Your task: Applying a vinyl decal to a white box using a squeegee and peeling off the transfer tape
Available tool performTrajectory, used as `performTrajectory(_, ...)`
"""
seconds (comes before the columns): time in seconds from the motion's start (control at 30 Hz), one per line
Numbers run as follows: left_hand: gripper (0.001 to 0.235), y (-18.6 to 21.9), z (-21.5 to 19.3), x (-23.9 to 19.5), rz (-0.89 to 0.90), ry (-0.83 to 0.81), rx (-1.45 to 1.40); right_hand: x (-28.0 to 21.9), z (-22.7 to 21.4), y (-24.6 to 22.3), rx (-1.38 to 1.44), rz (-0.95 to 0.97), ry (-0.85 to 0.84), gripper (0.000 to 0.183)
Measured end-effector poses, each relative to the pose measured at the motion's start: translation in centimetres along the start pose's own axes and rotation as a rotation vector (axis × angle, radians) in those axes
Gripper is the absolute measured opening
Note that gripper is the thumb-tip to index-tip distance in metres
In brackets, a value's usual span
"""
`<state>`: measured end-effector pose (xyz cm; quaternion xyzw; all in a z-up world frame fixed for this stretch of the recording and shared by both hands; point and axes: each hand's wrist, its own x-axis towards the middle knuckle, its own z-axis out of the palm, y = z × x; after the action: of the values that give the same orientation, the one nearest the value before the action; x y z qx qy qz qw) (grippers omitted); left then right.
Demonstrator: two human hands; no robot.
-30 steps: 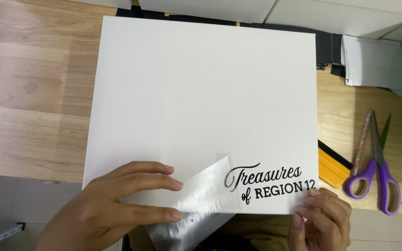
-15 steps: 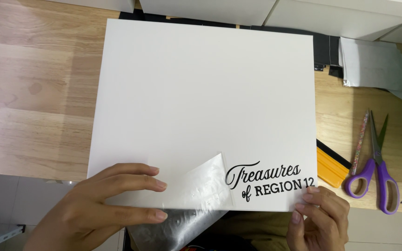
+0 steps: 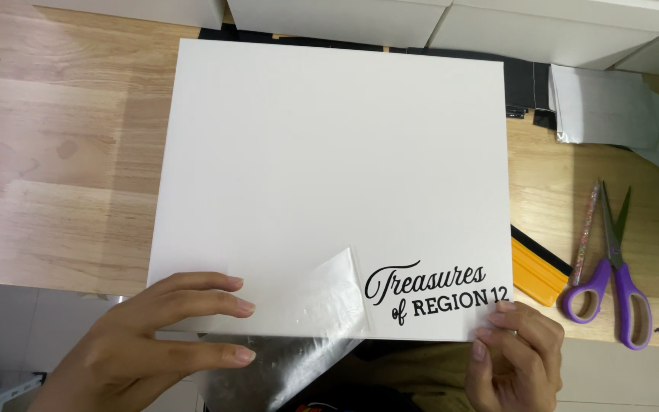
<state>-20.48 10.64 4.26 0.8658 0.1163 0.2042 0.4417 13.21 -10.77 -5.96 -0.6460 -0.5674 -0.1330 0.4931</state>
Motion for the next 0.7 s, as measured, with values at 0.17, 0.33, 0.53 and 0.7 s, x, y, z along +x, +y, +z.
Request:
performTrajectory(0.17,0.039,0.6,-0.4,-0.9,-0.036,-0.034,0.010,-0.1,0.0,0.3,0.012,-0.008,0.008,0.007)
performTrajectory(0.33,0.034,1.2,-0.9,-1.7,-0.007,0.025,0.107,-0.1,-0.1,0.2,0.008,-0.011,0.012,0.007)
performTrajectory(0.53,0.027,4.4,0.3,-1.9,-0.014,0.182,0.305,-0.1,-0.2,-0.3,0.061,0.045,0.013,0.007)
performTrajectory(0.7,0.041,4.2,0.3,-7.4,-0.277,0.116,0.141,0.6,-0.8,-1.9,0.136,0.107,0.015,0.008)
